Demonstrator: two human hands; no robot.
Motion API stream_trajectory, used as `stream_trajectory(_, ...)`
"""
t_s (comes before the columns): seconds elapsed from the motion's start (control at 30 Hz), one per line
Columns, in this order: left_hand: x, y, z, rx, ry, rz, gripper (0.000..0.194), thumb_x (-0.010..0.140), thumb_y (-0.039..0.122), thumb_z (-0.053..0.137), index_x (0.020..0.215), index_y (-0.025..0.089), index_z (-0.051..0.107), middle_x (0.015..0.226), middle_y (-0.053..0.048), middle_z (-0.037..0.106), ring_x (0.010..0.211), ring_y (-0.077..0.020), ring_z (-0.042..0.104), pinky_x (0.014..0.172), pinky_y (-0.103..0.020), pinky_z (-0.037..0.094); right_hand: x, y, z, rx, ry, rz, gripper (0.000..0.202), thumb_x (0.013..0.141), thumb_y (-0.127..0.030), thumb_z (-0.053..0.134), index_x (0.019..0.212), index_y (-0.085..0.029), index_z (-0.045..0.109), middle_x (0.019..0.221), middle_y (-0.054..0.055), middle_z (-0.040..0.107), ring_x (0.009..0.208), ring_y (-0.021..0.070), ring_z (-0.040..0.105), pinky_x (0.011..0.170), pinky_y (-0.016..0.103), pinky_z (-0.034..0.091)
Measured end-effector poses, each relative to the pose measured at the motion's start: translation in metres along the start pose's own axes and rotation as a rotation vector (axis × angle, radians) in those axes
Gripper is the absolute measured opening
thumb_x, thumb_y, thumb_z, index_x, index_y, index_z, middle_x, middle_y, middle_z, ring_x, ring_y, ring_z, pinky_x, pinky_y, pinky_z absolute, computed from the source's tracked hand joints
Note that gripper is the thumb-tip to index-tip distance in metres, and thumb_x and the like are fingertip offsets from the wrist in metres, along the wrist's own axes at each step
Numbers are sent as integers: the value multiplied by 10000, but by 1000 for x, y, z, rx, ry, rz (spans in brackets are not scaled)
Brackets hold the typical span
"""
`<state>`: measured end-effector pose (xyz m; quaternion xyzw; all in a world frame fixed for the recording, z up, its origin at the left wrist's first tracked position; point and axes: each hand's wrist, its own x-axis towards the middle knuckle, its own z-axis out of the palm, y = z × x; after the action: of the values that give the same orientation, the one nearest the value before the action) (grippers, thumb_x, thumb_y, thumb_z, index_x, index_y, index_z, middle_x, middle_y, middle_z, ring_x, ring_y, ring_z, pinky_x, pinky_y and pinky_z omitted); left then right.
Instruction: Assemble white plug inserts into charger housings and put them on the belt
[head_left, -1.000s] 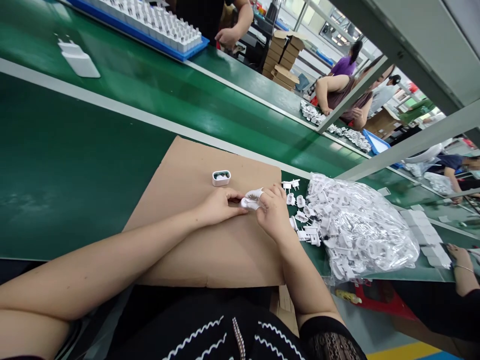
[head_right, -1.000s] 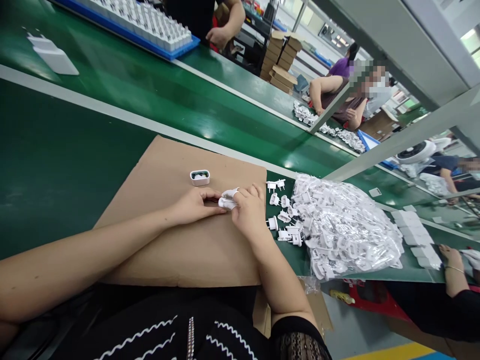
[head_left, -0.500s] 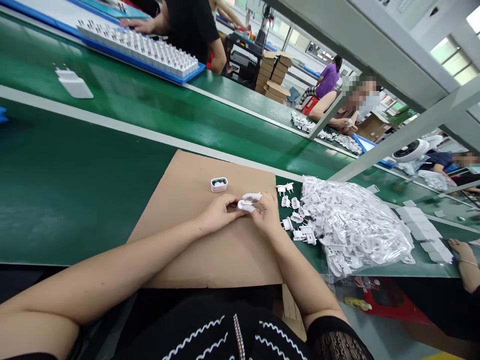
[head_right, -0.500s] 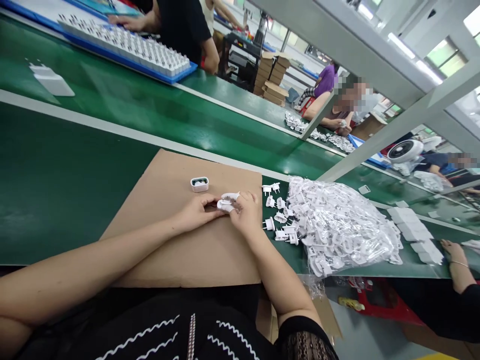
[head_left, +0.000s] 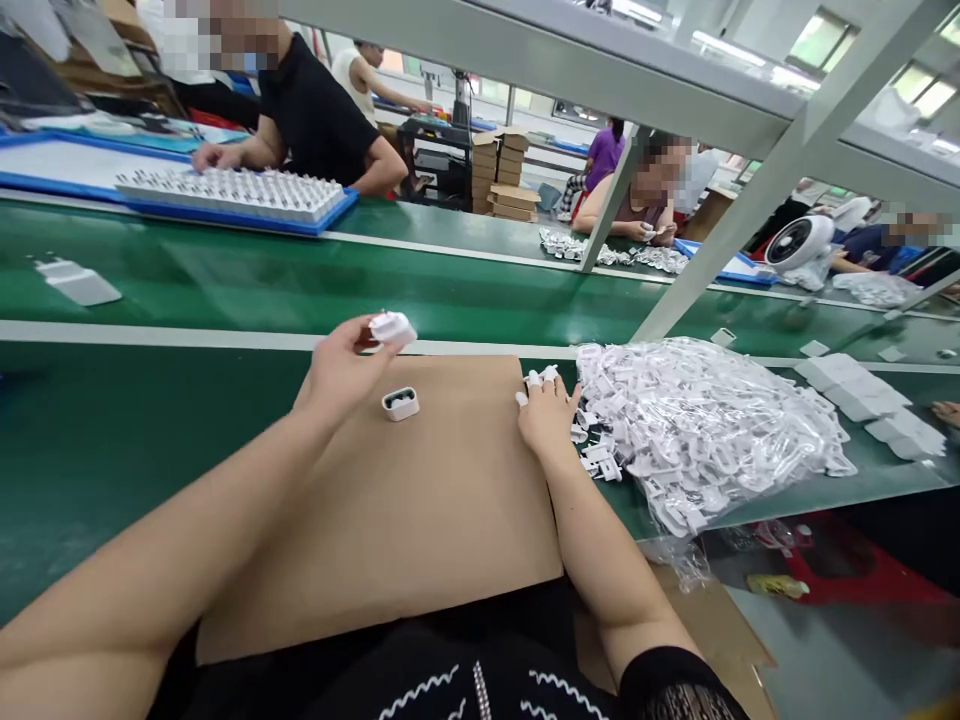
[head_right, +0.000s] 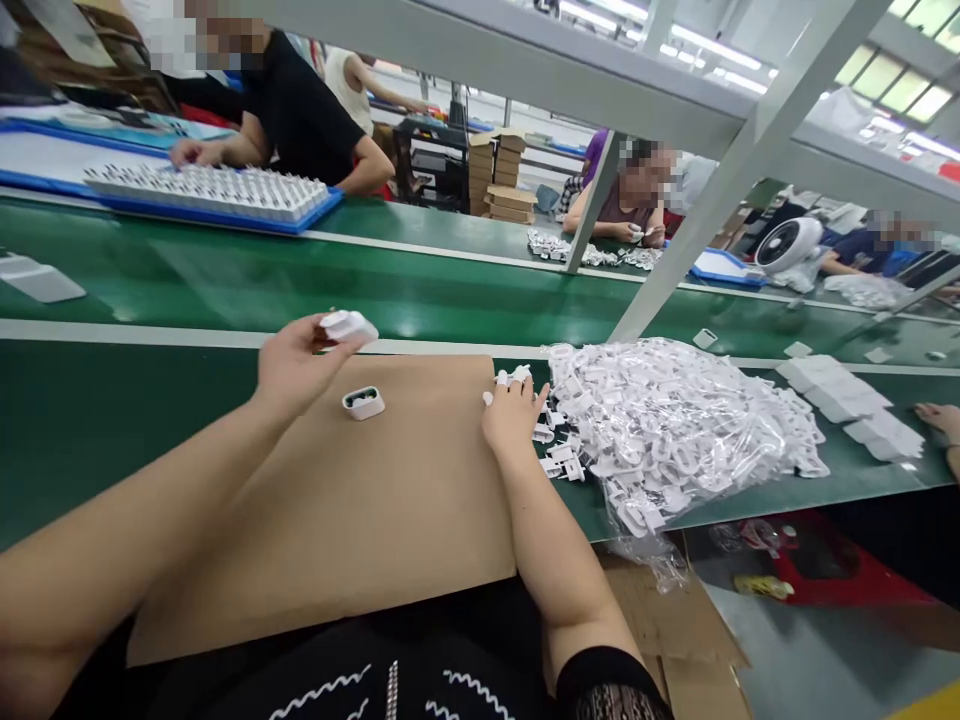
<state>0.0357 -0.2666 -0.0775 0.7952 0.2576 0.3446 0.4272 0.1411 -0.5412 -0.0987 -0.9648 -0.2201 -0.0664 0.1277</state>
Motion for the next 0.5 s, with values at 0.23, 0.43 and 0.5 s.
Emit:
stream_trajectory(0.23,115,-61,39,332,-76,-136,459,798,244,738,1235,105,706,1168,-139,743,1113,-295,684,1020,-395,519,4,1,3,-107,25,8,283,1006,-259,535,1237,-148,655,1289,163,624,1080,273,669,1256,609,66)
stream_trajectory(0.43,111,-60,28,380,-131,-128,643,732,162,725,1355,45,615,1365,-242,638,1326,-402,565,1139,-490,442,10,6,3,36,95,-83,283,881,-34,502,1087,-129,672,1161,153,637,1132,244,617,1220,451,287)
stream_trajectory(0.5,101,-56,11,382,-65,-61,804,735,174,711,1491,28,481,1562,-259,453,1486,-397,390,1245,-490,324,9,3,3,181,177,-123,331,858,-57,515,1138,-129,675,1179,167,647,1159,266,604,1199,478,319)
